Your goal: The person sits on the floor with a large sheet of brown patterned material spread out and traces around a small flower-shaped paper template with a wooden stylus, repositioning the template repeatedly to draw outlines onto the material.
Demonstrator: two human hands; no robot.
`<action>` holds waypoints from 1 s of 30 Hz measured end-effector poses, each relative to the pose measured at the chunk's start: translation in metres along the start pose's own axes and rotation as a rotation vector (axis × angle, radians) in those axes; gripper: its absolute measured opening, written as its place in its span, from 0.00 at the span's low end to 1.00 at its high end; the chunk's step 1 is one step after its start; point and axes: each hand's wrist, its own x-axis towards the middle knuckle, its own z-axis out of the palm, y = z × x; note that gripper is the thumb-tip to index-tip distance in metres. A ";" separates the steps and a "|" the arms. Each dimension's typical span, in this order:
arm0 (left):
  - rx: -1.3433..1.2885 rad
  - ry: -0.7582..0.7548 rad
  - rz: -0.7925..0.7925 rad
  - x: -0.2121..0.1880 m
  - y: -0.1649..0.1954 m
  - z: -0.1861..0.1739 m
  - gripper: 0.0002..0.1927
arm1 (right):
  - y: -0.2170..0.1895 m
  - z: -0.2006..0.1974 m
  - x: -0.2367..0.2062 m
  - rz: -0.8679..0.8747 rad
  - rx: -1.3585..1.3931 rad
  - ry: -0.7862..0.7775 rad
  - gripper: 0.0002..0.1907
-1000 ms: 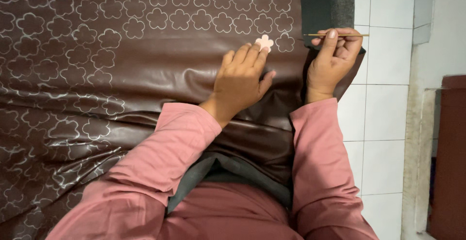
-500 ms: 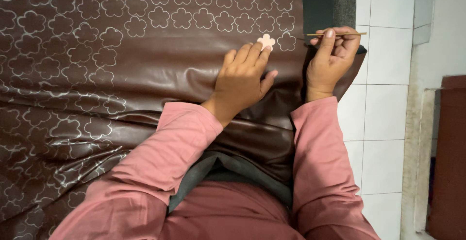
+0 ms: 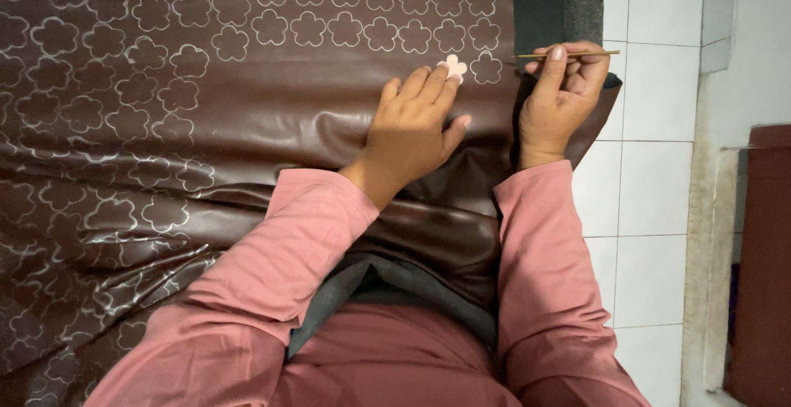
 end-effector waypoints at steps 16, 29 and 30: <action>0.017 0.036 0.033 -0.001 -0.005 0.004 0.28 | -0.003 0.002 0.003 0.002 -0.001 -0.008 0.05; 0.033 0.029 0.021 0.001 -0.003 0.004 0.29 | -0.008 0.005 0.002 0.000 -0.030 -0.020 0.05; 0.032 0.031 0.023 0.000 -0.003 0.004 0.29 | -0.009 0.005 0.002 0.001 -0.034 -0.022 0.05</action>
